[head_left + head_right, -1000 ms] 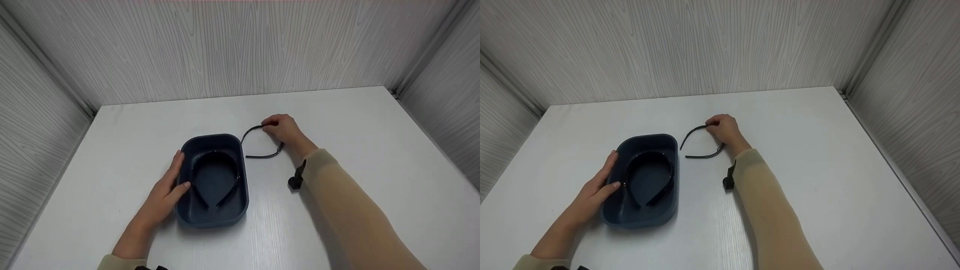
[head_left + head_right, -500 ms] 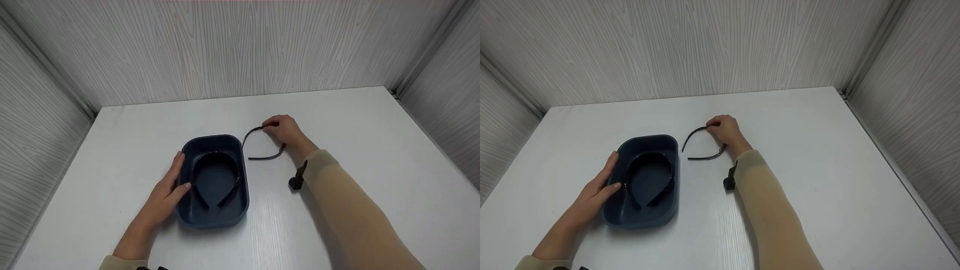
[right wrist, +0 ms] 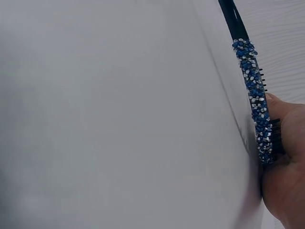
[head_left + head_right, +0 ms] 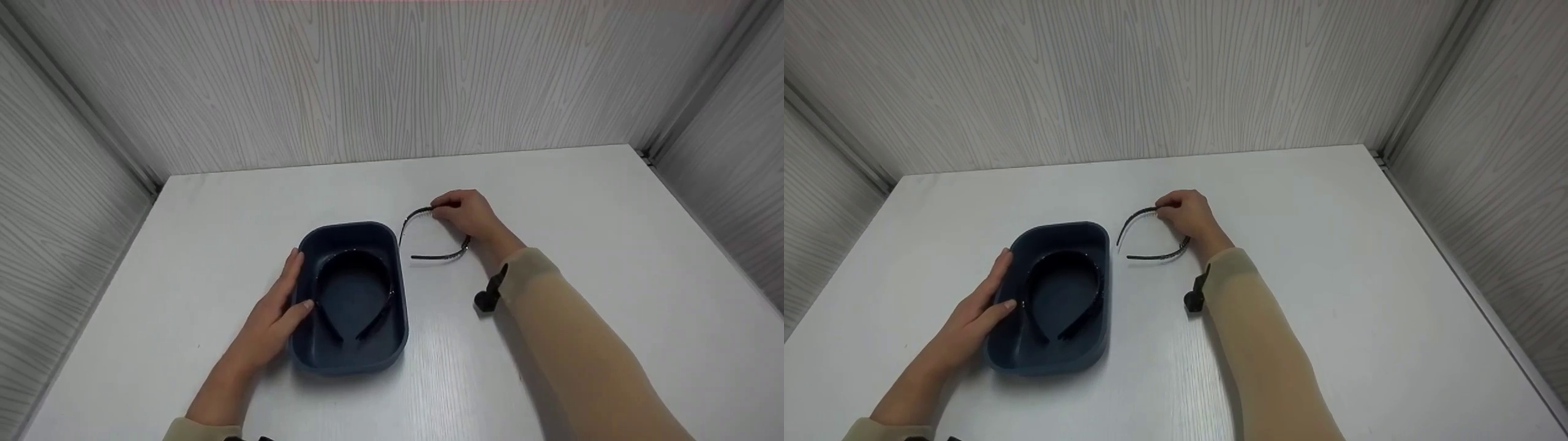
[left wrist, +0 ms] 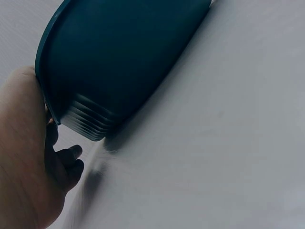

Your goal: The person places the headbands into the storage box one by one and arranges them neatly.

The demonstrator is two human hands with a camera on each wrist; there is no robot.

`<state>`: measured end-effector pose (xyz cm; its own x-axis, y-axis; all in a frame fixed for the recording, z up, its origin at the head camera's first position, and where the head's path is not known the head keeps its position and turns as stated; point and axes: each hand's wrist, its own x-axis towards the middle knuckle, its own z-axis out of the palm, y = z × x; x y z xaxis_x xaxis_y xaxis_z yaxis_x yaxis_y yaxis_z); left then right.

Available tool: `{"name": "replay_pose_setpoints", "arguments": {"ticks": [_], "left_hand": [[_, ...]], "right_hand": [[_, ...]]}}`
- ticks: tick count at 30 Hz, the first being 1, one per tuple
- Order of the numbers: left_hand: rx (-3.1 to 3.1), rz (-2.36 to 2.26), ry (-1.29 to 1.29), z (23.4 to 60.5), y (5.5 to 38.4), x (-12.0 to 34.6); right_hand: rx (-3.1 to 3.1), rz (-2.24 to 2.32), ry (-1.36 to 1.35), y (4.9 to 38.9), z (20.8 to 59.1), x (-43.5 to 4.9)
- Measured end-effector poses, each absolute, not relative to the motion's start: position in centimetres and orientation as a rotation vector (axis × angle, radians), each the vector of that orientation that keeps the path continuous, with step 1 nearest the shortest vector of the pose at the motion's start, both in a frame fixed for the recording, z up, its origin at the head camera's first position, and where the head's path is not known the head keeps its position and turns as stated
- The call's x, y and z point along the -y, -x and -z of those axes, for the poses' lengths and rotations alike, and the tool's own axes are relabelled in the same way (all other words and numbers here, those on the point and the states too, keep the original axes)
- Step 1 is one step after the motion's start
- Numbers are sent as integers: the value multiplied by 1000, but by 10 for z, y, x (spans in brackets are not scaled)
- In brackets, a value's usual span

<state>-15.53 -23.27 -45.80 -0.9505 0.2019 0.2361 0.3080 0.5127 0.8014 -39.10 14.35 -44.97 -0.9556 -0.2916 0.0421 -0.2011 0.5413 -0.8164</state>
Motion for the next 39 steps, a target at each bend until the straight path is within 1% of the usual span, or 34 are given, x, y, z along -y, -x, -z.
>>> {"name": "replay_pose_setpoints", "arguments": {"ticks": [10, 17, 29, 39], "left_hand": [[2645, 1432, 439, 460, 161, 232], [2657, 1387, 435, 461, 165, 234], [2641, 1393, 461, 460, 166, 235], [2644, 1393, 463, 460, 167, 234]], "right_hand": [[-2616, 1435, 415, 391, 447, -148], [-2565, 1406, 447, 383, 435, -146], [-2549, 1428, 742, 368, 384, -128], [-2516, 1437, 920, 357, 363, -106]]}}
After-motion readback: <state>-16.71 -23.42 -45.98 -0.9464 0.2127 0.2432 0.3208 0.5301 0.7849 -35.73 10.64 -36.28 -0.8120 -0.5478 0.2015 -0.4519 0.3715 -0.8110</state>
